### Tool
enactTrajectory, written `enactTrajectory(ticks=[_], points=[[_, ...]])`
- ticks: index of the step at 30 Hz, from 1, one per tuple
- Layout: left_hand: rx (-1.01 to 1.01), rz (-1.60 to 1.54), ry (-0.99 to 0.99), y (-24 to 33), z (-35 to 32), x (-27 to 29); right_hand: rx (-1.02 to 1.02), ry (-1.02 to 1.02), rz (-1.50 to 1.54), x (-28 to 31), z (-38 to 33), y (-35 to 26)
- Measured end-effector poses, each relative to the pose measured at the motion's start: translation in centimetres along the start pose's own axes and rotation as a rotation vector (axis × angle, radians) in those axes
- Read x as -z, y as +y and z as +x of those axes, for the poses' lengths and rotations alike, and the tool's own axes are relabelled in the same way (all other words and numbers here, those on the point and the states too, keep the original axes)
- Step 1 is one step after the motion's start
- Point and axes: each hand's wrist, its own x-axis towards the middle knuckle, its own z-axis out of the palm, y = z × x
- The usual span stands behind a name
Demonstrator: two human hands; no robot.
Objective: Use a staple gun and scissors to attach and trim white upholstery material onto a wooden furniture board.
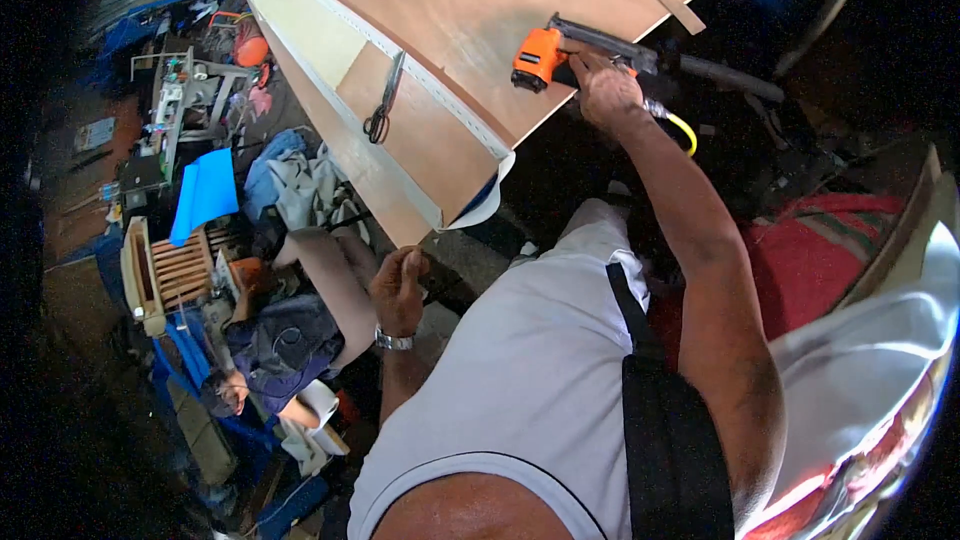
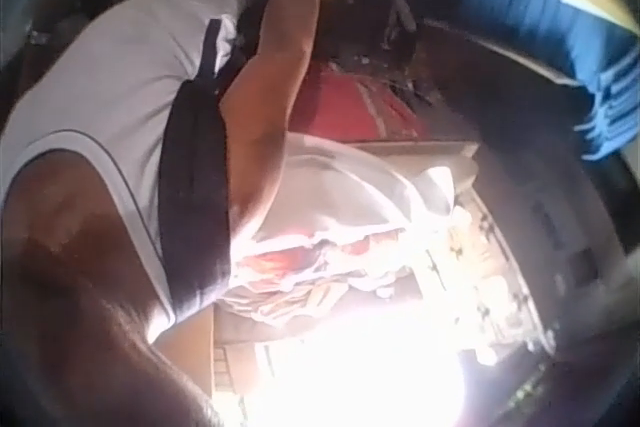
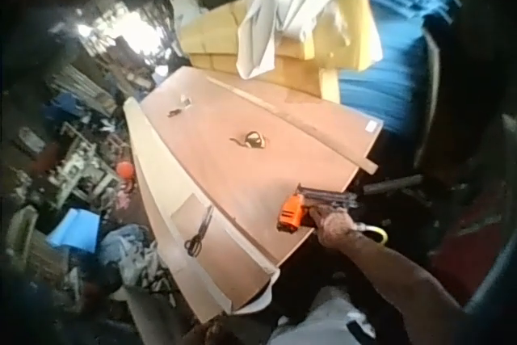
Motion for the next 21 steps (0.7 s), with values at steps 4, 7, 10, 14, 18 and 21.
enactTrajectory(ticks=[4,7,10,14,18,21], points=[[0.046,-0.136,0.075,0.2,-1.9,-1.7,0.083,-0.070,-0.061,-1.9,7.6,0.8],[0.147,0.122,0.126,0.5,-3.8,-1.8,0.032,-0.182,-0.063,-2.8,11.0,0.5],[0.182,0.140,0.170,0.0,-4.0,-1.6,0.021,-0.097,-0.083,-3.5,11.6,0.0],[0.155,0.082,0.162,-2.8,-1.6,0.8,0.031,0.306,0.012,-4.7,7.6,-1.0],[0.099,0.068,0.039,-6.9,3.9,4.7,-0.147,0.480,0.234,-4.9,-0.4,-4.6],[-0.214,0.239,-0.084,-8.5,9.9,6.3,-0.437,0.340,0.451,-4.4,-8.1,-10.8]])
